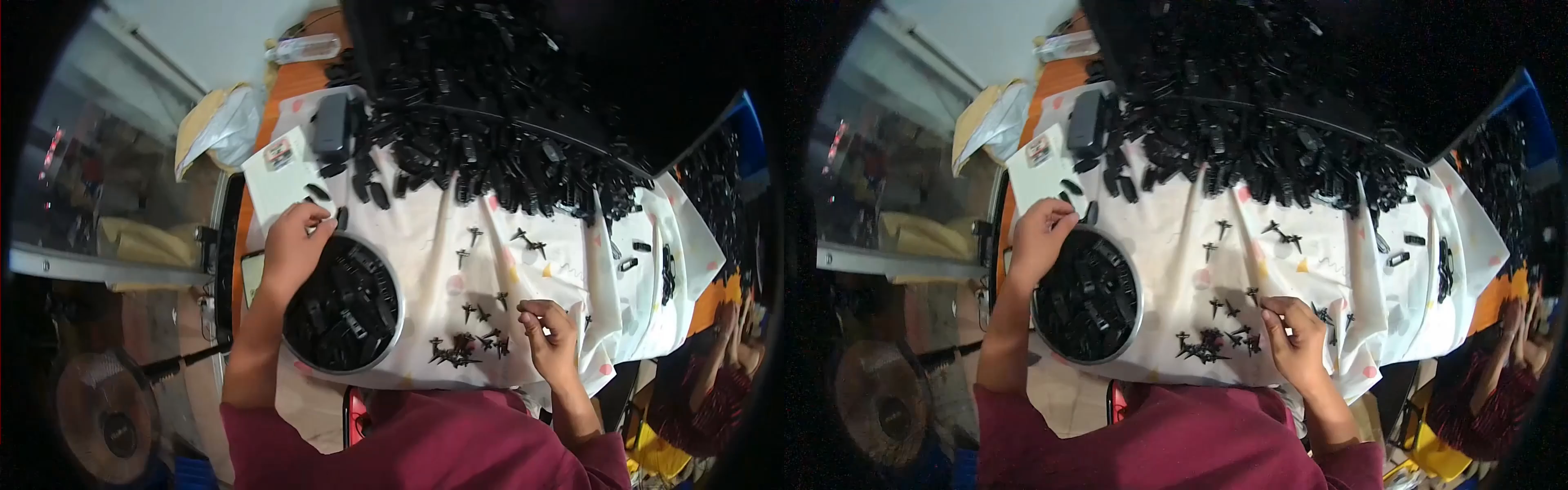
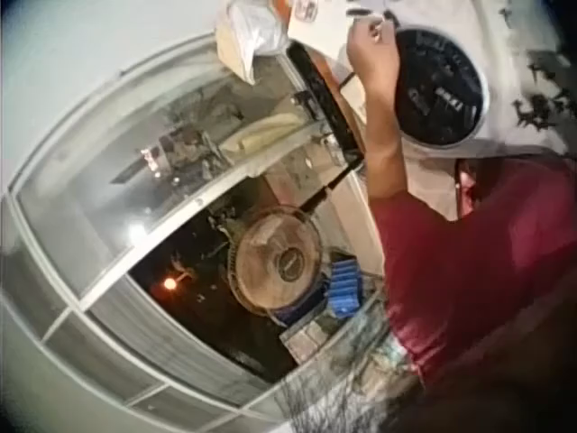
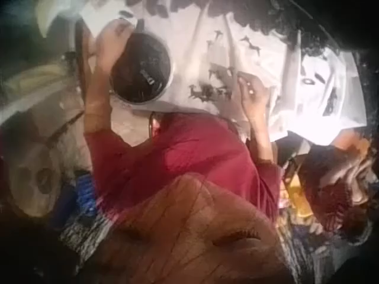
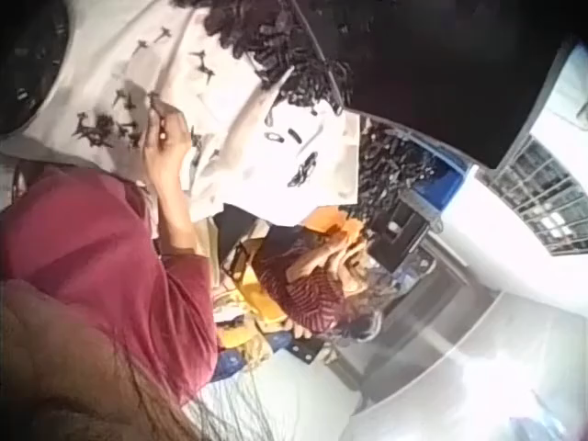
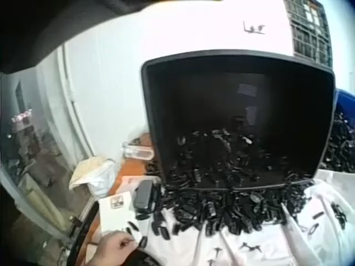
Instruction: The person is manually assembling small black plastic components by hand at a workstation.
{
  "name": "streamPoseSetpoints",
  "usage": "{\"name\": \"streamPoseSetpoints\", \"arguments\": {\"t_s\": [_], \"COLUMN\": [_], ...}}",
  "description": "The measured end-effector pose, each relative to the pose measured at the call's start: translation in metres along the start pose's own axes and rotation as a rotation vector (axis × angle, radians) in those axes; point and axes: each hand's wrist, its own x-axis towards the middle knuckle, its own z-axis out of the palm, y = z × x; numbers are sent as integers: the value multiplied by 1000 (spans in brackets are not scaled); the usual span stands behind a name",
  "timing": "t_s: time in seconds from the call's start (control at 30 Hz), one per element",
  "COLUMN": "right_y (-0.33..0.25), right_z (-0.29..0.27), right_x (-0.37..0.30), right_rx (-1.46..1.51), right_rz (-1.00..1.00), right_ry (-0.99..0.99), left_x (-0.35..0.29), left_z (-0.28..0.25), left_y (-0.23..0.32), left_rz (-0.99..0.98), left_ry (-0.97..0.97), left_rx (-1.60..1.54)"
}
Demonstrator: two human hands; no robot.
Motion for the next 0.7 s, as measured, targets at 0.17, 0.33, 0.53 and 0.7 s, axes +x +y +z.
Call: {"name": "streamPoseSetpoints", "arguments": {"t_s": [0.17,0.33,0.53,0.7], "right_y": [12,14,126,129], "right_z": [-30,-68,-162,-171], "right_x": [-6,-14,38,71], "right_rx": [15,-166,-321,-619], "right_rz": [90,47,143,144], "right_ry": [89,247,508,133], "left_x": [61,79,60,46], "left_z": [31,44,46,79], "left_y": [23,6,78,115], "left_rz": [-52,338,-198,-338], "left_ry": [-472,-379,-511,-553], "left_rx": [846,606,-351,-764]}}
